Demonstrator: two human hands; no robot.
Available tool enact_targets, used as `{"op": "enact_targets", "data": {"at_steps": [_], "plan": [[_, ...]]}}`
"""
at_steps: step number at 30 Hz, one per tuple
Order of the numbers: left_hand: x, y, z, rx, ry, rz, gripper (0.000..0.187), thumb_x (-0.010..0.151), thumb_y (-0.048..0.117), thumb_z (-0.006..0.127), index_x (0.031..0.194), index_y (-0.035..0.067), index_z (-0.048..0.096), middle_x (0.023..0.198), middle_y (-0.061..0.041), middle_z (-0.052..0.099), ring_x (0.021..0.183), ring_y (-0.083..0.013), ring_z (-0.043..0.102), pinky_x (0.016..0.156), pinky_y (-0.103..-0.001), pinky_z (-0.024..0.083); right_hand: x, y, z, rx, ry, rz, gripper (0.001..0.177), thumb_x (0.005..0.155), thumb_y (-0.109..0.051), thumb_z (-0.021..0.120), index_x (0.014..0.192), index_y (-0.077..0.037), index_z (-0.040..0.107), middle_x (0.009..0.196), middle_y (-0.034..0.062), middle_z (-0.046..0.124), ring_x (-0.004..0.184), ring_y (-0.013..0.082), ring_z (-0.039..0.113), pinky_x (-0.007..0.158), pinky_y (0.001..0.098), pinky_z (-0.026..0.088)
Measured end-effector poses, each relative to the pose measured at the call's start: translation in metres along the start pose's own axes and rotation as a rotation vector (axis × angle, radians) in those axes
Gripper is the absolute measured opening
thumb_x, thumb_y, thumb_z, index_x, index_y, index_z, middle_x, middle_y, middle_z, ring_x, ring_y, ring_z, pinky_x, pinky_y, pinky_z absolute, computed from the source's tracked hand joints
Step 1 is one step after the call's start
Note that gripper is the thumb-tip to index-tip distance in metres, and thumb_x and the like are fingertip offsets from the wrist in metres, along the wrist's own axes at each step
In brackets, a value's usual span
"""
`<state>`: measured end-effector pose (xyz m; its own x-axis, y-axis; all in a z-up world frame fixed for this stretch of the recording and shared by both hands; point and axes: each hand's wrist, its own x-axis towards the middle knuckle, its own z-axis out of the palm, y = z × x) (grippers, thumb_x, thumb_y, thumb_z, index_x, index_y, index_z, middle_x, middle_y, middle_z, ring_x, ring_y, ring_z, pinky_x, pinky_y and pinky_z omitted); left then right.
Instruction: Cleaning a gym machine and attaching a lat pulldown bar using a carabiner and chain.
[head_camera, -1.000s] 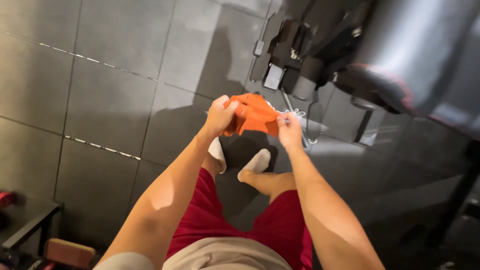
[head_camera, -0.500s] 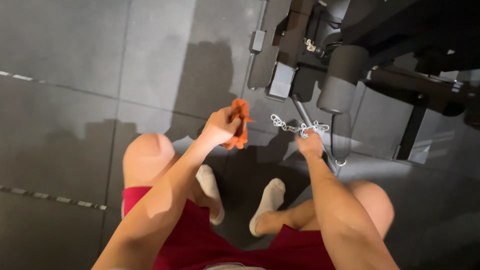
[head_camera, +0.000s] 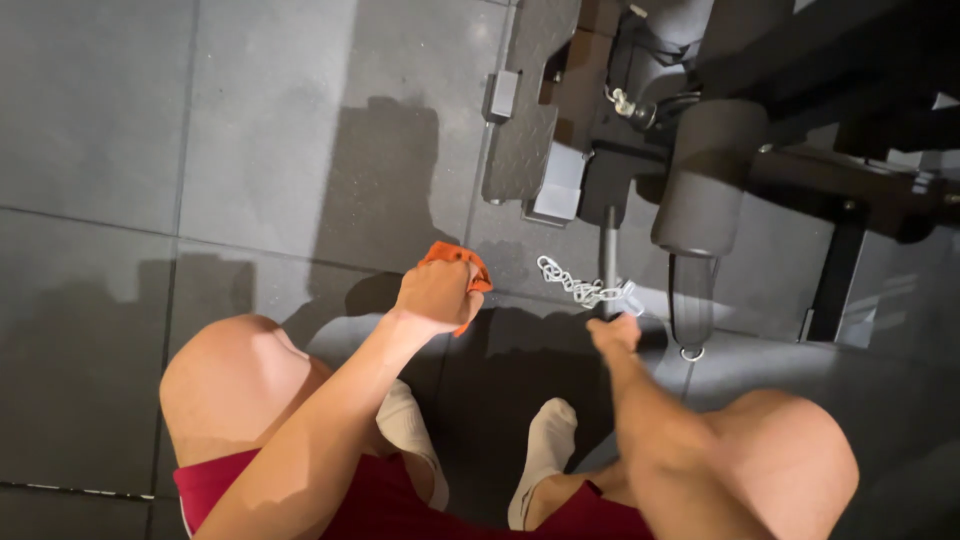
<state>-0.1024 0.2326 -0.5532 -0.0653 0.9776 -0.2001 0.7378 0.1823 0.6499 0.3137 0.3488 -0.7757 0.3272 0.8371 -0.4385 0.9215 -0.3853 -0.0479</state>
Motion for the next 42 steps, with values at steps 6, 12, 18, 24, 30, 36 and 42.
{"op": "enact_targets", "data": {"at_steps": [6, 12, 18, 24, 30, 36, 42], "plan": [[0.008, -0.005, -0.003, 0.043, 0.048, 0.056, 0.017, 0.077, 0.025, 0.071, 0.079, 0.008, 0.072, 0.072, -0.014, 0.071, 0.078, -0.0373, 0.068, 0.07, -0.05, 0.054, -0.093, -0.079, -0.006, 0.362, -0.177, 0.181, 0.043, 0.079, -0.033, 0.068, 0.091, 0.007, 0.064, 0.071, 0.0197, 0.07, 0.061, 0.033, 0.074, 0.062, 0.0479, 0.063], [0.009, -0.018, 0.014, -0.075, 0.223, 0.224, 0.011, 0.07, 0.016, 0.07, 0.074, 0.006, 0.067, 0.073, -0.016, 0.068, 0.08, -0.0402, 0.067, 0.078, -0.05, 0.054, -0.135, -0.117, -0.035, 0.891, -0.631, 0.352, 0.064, 0.086, -0.065, 0.068, 0.061, -0.013, 0.041, 0.051, 0.0012, 0.035, 0.04, 0.0185, 0.035, 0.042, 0.0375, 0.034], [0.007, 0.002, -0.008, -0.076, 0.108, 0.143, 0.011, 0.076, 0.009, 0.066, 0.087, 0.008, 0.066, 0.081, -0.016, 0.071, 0.078, -0.0397, 0.069, 0.074, -0.052, 0.052, -0.177, -0.135, -0.035, 1.69, -1.286, 0.234, 0.084, 0.073, -0.097, 0.043, 0.057, -0.015, 0.039, 0.046, -0.0047, 0.031, 0.035, 0.0107, 0.029, 0.038, 0.0282, 0.026], [0.0, 0.01, -0.007, 0.003, -0.311, 0.017, 0.029, 0.082, 0.033, 0.07, 0.103, 0.014, 0.066, 0.094, -0.015, 0.074, 0.084, -0.0363, 0.073, 0.074, -0.048, 0.057, -0.192, -0.155, -0.004, 2.068, -1.428, 0.085, 0.048, 0.107, -0.043, 0.055, 0.071, -0.015, 0.043, 0.058, -0.0022, 0.041, 0.045, 0.013, 0.039, 0.049, 0.0295, 0.036], [-0.009, 0.036, -0.004, 0.207, -0.659, -0.058, 0.087, 0.069, 0.054, 0.08, 0.133, 0.003, 0.048, 0.097, -0.016, 0.073, 0.089, -0.0358, 0.073, 0.08, -0.046, 0.056, -0.2, -0.189, -0.027, 1.664, -0.803, -0.028, 0.025, 0.097, -0.03, 0.067, 0.086, -0.008, 0.063, 0.094, 0.0085, 0.064, 0.093, 0.0235, 0.06, 0.093, 0.0388, 0.049], [-0.014, 0.024, 0.023, 0.093, -0.477, -0.057, 0.071, 0.077, 0.036, 0.066, 0.134, -0.003, 0.05, 0.098, -0.02, 0.073, 0.088, -0.0379, 0.074, 0.077, -0.049, 0.057, -0.205, -0.198, -0.059, 1.6, -0.972, 0.009, 0.033, 0.086, -0.037, 0.064, 0.1, -0.007, 0.062, 0.101, 0.0094, 0.07, 0.098, 0.0252, 0.064, 0.098, 0.0424, 0.049], [-0.007, 0.038, -0.003, 0.083, -0.558, -0.133, 0.055, 0.072, 0.033, 0.067, 0.117, 0.002, 0.063, 0.095, -0.02, 0.074, 0.091, -0.0356, 0.073, 0.082, -0.046, 0.057, -0.162, -0.175, -0.061, 1.201, -0.262, -0.052, 0.044, 0.092, -0.042, 0.078, 0.104, -0.008, 0.054, 0.096, 0.0013, 0.064, 0.082, 0.0149, 0.061, 0.07, 0.0323, 0.048]]}}
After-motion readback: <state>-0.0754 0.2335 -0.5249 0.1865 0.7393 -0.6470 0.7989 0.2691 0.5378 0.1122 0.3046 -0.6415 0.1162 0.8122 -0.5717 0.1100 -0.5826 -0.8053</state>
